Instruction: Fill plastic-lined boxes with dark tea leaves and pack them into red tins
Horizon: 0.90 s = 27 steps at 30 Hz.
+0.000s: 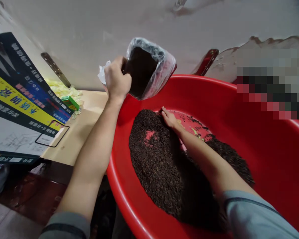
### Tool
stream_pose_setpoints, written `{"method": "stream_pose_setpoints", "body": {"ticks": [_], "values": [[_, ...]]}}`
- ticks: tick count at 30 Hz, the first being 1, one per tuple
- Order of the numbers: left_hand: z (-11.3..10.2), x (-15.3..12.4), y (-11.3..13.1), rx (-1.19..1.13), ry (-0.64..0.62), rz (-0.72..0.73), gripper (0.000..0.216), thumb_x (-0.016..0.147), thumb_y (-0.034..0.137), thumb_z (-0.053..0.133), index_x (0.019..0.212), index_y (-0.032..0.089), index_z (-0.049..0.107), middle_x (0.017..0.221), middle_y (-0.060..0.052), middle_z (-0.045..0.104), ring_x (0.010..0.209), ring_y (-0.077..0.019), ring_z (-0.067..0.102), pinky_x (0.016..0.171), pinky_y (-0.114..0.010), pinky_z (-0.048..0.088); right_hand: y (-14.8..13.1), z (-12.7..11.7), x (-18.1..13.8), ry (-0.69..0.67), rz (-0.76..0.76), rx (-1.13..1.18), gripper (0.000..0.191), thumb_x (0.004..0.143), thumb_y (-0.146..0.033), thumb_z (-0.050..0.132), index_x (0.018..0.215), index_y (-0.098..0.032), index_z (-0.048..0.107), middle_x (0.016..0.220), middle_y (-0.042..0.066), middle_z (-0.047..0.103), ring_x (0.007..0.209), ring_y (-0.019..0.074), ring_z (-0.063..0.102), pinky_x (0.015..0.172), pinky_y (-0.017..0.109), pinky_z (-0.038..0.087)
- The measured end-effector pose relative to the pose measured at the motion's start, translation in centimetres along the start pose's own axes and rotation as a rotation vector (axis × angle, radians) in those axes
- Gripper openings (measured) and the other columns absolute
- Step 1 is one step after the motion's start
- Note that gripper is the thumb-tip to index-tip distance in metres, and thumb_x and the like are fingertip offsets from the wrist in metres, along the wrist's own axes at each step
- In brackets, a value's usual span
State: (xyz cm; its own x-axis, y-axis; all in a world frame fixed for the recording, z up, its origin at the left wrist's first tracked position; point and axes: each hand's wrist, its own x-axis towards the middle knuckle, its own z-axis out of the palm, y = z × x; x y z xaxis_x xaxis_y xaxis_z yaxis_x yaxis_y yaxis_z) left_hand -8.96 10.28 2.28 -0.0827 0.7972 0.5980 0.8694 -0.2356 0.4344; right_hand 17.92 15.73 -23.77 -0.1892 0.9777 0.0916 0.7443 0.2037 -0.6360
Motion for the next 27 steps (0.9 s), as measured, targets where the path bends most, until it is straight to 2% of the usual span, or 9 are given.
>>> {"method": "stream_pose_setpoints", "body": {"ticks": [3, 6, 9, 11, 14, 18, 23, 25, 27], "values": [[0.7, -0.4, 0.1, -0.014, 0.076, -0.016, 0.024, 0.091, 0.026, 0.048, 0.101, 0.032, 0.069, 0.101, -0.002, 0.075, 0.104, -0.0262, 0.063, 0.096, -0.042, 0.049, -3.1, 2.2, 0.0, 0.032, -0.011, 0.183, 0.079, 0.1, -0.065, 0.022, 0.146, -0.012, 0.059, 0.156, 0.014, 0.053, 0.148, 0.0257, 0.046, 0.124, 0.041, 0.032], [2.4, -0.7, 0.5, -0.044, 0.014, 0.059, 0.022, 0.091, 0.023, 0.048, 0.096, 0.031, 0.067, 0.104, -0.005, 0.073, 0.106, -0.0267, 0.062, 0.095, -0.041, 0.049, -6.4, 4.6, -1.1, 0.042, 0.049, 0.436, 0.069, 0.093, -0.071, 0.034, 0.113, -0.018, 0.074, 0.124, 0.009, 0.074, 0.129, 0.0314, 0.06, 0.111, 0.043, 0.044], [3.7, -0.9, 0.6, -0.088, -0.045, 0.129, 0.023, 0.09, 0.019, 0.049, 0.101, 0.027, 0.066, 0.107, -0.006, 0.071, 0.112, -0.0275, 0.061, 0.099, -0.042, 0.047, -9.2, 6.8, -2.8, 0.015, 0.11, 0.577, 0.06, 0.085, -0.075, 0.041, 0.072, -0.02, 0.062, 0.083, 0.005, 0.071, 0.103, 0.0318, 0.065, 0.094, 0.039, 0.051], [4.0, -1.0, 0.5, -0.089, -0.06, 0.132, 0.023, 0.089, 0.015, 0.049, 0.101, 0.024, 0.066, 0.109, -0.007, 0.07, 0.113, -0.0277, 0.061, 0.1, -0.043, 0.046, -10.5, 7.6, -4.2, -0.033, 0.105, 0.612, 0.059, 0.081, -0.077, 0.043, 0.064, -0.021, 0.053, 0.073, 0.004, 0.064, 0.091, 0.0282, 0.063, 0.086, 0.035, 0.051], [3.9, -1.2, 0.6, -0.066, -0.082, 0.107, 0.025, 0.087, 0.011, 0.049, 0.101, 0.023, 0.067, 0.11, -0.008, 0.07, 0.114, -0.0275, 0.061, 0.1, -0.043, 0.045, -11.4, 7.7, -6.6, -0.143, 0.087, 0.688, 0.063, 0.077, -0.082, 0.046, 0.066, -0.021, 0.055, 0.07, 0.002, 0.063, 0.082, 0.0237, 0.062, 0.079, 0.033, 0.052], [3.6, -1.6, 0.9, -0.053, -0.127, 0.091, 0.025, 0.086, 0.012, 0.051, 0.101, 0.023, 0.068, 0.111, -0.008, 0.071, 0.115, -0.0281, 0.061, 0.1, -0.042, 0.045, -11.5, 5.5, -10.4, -0.359, 0.011, 0.717, 0.067, 0.08, -0.085, 0.049, 0.069, -0.02, 0.061, 0.071, 0.003, 0.068, 0.077, 0.0229, 0.065, 0.079, 0.036, 0.054], [3.9, -2.1, 1.4, -0.09, -0.191, 0.102, 0.024, 0.085, 0.016, 0.055, 0.103, 0.025, 0.069, 0.111, -0.007, 0.073, 0.114, -0.0297, 0.061, 0.099, -0.043, 0.048, -12.1, 0.6, -14.9, -0.594, -0.437, 0.576, 0.052, 0.101, -0.061, 0.047, 0.108, -0.019, 0.077, 0.124, 0.01, 0.075, 0.125, 0.0245, 0.066, 0.113, 0.041, 0.046], [4.1, -2.2, 1.6, -0.098, -0.207, 0.107, 0.025, 0.084, 0.017, 0.056, 0.103, 0.025, 0.069, 0.11, -0.006, 0.074, 0.115, -0.03, 0.061, 0.098, -0.042, 0.048, -12.2, -1.1, -15.9, -0.707, -0.586, 0.554, 0.046, 0.104, -0.05, 0.045, 0.117, -0.02, 0.076, 0.131, 0.009, 0.073, 0.131, 0.0218, 0.063, 0.119, 0.042, 0.041], [4.2, -2.3, 1.7, -0.097, -0.219, 0.109, 0.025, 0.083, 0.016, 0.056, 0.102, 0.026, 0.07, 0.111, -0.006, 0.074, 0.114, -0.03, 0.062, 0.097, -0.042, 0.048, -11.6, -2.3, -15.6, -0.701, -0.578, 0.529, 0.045, 0.105, -0.048, 0.043, 0.114, -0.021, 0.078, 0.125, 0.008, 0.076, 0.126, 0.0223, 0.067, 0.121, 0.046, 0.039]]}}
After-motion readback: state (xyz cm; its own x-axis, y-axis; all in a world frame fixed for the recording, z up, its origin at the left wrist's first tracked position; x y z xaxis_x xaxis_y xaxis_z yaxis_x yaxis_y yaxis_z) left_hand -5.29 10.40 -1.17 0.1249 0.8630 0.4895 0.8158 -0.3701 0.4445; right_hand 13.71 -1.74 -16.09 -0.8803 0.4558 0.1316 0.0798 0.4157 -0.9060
